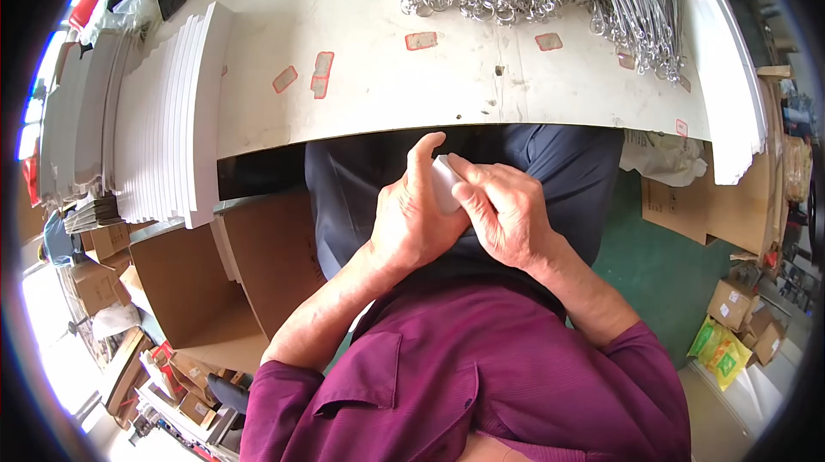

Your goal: Assembling small metal brushes into white plastic housings.

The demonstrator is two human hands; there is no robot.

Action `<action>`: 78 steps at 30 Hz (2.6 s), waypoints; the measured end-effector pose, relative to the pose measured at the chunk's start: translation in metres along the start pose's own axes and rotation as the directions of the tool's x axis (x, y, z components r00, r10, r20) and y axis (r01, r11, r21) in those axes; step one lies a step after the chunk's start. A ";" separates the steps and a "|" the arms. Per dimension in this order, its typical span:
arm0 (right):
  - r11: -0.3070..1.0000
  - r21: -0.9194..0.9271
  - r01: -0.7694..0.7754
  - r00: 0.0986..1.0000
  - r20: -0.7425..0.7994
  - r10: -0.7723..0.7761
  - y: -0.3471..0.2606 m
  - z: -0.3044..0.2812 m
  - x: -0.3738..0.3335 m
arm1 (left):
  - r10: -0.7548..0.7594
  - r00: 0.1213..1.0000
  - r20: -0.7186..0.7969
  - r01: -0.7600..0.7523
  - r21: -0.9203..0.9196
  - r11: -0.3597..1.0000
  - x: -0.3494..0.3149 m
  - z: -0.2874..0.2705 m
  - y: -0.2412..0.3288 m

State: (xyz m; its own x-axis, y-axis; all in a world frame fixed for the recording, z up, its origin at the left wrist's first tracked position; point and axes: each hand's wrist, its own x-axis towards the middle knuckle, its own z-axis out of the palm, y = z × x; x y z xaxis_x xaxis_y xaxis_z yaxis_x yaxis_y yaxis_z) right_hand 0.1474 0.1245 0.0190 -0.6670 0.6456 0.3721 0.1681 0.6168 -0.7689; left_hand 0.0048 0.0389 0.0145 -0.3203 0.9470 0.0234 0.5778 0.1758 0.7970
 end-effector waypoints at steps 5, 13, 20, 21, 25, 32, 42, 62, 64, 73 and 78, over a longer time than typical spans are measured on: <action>0.864 0.314 -0.394 0.919 0.137 0.369 0.000 0.000 0.001 | 0.013 1.000 -0.016 -0.012 0.046 0.999 -0.001 0.002 -0.001; 0.755 0.438 -0.489 0.864 0.125 0.487 -0.001 0.013 0.002 | 0.027 1.000 -0.002 -0.027 0.079 0.997 -0.003 0.003 -0.005; 0.483 0.556 -0.676 0.714 0.330 0.618 0.004 0.001 0.005 | -0.062 0.997 0.048 0.053 0.162 0.985 -0.003 -0.002 -0.002; 0.491 0.557 -0.670 0.718 0.319 0.618 0.005 0.001 0.004 | -0.007 0.999 0.041 -0.001 0.174 0.985 -0.003 -0.003 -0.004; 0.521 0.517 -0.679 0.713 0.297 0.635 0.006 -0.001 0.005 | 0.170 0.985 -0.017 -0.161 0.244 0.956 0.000 0.000 -0.008; 0.784 0.379 -0.492 0.864 0.098 0.495 0.006 0.013 -0.002 | 0.166 0.986 -0.027 -0.156 0.214 0.964 -0.001 0.000 -0.012; 0.714 0.433 -0.551 0.818 0.113 0.564 0.004 0.006 0.001 | 0.074 0.997 0.022 -0.077 0.166 0.983 -0.002 -0.001 -0.005; 0.909 0.222 -0.354 0.924 -0.065 0.376 0.008 0.017 -0.003 | 0.038 0.997 0.067 -0.046 0.135 0.990 -0.005 0.001 -0.013; 0.951 0.197 -0.237 0.959 -0.111 0.261 0.005 0.018 -0.004 | 0.088 0.996 0.009 -0.088 0.092 0.992 -0.006 0.001 -0.015; 0.948 0.234 -0.215 0.973 -0.032 0.229 0.004 0.025 -0.025 | -0.003 0.999 0.041 0.003 0.004 1.000 -0.002 -0.006 -0.016; 0.937 0.223 -0.267 0.963 0.021 0.270 -0.002 0.026 -0.030 | -0.048 0.994 0.097 0.049 -0.009 0.999 -0.005 -0.007 -0.019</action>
State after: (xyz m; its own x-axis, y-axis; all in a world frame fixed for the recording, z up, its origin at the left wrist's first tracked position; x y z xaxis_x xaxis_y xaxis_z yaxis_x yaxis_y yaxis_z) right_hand 0.1479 0.0921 -0.0042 -0.6117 0.7785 0.1402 0.1740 0.3053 -0.9362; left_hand -0.0101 0.0293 0.0033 -0.2730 0.9592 -0.0737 0.5543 0.2194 0.8029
